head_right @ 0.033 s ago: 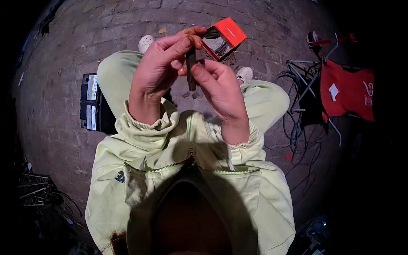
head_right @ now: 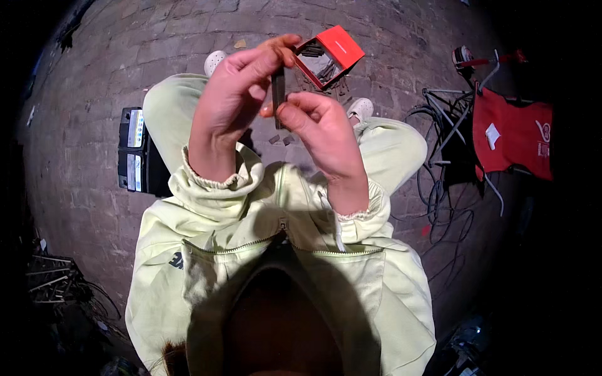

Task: The person sits on a brick floor and cleans small metal rods by hand. They pick up rods from a red box, rub them between their fingers to remove residue, and place them back into the box.

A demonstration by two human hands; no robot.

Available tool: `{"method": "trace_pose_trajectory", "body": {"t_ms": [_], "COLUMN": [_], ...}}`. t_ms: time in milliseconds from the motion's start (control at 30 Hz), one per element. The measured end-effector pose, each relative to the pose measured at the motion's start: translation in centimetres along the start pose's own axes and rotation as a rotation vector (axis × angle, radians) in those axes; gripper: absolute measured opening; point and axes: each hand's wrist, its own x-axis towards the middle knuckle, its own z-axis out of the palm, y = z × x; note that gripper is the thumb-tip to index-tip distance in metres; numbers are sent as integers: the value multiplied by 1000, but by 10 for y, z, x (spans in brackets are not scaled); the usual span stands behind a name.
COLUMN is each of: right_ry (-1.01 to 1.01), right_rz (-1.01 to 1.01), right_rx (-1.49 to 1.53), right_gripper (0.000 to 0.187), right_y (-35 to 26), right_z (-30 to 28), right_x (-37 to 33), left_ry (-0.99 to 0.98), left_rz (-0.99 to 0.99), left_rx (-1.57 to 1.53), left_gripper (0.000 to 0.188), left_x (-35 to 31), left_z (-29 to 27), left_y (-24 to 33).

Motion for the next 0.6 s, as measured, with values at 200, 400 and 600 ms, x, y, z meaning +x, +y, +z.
{"method": "trace_pose_trajectory", "body": {"t_ms": [200,400,600], "right_ry": [36,-54,-84], "right_rz": [57,67,102], "right_rx": [54,475,484], "right_gripper": [30,30,31], "right_y": [-6,2,6], "right_z": [-1,-5,-8], "right_x": [3,9,3], "left_ry": [22,-153,-191], "left_rz": [32,-177,-234], "left_rx": [169,-49,-194], "left_gripper": [21,31,43], "left_x": [7,7,3], "left_z": [0,-4,-9], "left_y": [-3,-4,-8]}}
